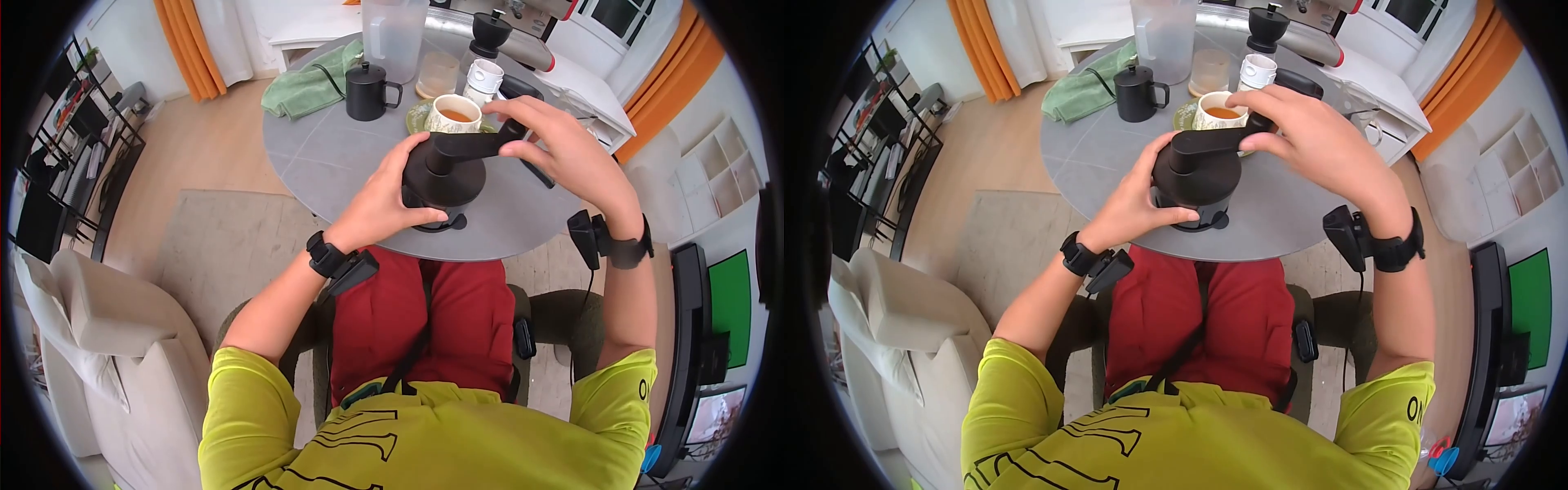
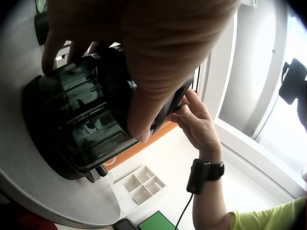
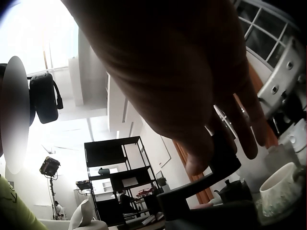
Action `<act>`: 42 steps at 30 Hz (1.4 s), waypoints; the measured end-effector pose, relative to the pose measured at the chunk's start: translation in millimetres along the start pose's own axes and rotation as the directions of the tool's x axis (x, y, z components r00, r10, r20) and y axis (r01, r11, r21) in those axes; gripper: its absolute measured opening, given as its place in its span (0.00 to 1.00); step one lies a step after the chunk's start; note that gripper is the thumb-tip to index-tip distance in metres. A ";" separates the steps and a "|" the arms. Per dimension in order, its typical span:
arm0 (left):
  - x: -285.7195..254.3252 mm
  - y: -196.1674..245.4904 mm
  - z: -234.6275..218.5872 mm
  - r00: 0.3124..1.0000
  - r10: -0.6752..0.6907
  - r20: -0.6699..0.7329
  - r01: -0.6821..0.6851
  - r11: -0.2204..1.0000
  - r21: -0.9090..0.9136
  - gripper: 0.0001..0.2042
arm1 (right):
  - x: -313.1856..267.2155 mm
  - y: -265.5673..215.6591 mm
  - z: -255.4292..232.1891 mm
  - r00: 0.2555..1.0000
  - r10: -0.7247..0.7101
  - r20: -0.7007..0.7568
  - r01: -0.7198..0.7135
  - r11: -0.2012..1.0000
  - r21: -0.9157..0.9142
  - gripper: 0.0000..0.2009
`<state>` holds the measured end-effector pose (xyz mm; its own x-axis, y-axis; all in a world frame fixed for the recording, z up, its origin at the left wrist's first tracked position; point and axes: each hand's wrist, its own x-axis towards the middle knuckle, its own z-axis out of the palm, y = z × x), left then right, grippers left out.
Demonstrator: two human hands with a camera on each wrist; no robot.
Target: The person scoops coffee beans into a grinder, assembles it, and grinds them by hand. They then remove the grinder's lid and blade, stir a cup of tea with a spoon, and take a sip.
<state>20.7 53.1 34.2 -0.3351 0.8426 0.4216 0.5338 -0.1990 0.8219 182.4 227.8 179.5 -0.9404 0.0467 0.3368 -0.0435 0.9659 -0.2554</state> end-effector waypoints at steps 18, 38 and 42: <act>0.3 -1.2 1.3 1.000 0.005 0.007 -0.005 1.000 -0.003 0.51 | 2.4 -4.0 -8.8 0.999 0.037 0.022 -0.031 0.972 -0.233 0.15; 0.6 1.5 -0.1 1.000 0.000 0.001 0.000 1.000 0.015 0.50 | 0.1 -7.7 -7.8 1.000 0.015 -0.024 -0.018 0.989 -0.145 0.12; 2.1 -1.1 1.6 1.000 0.019 0.005 -0.019 0.999 -0.033 0.50 | -2.8 -0.2 -1.3 0.990 -0.120 -0.069 0.116 0.991 -0.065 0.13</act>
<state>20.6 55.9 33.5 -0.3210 0.8410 0.4355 0.5143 -0.2313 0.8258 185.4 227.7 179.7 -0.9029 -0.0522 0.4267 -0.1298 0.9794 -0.1549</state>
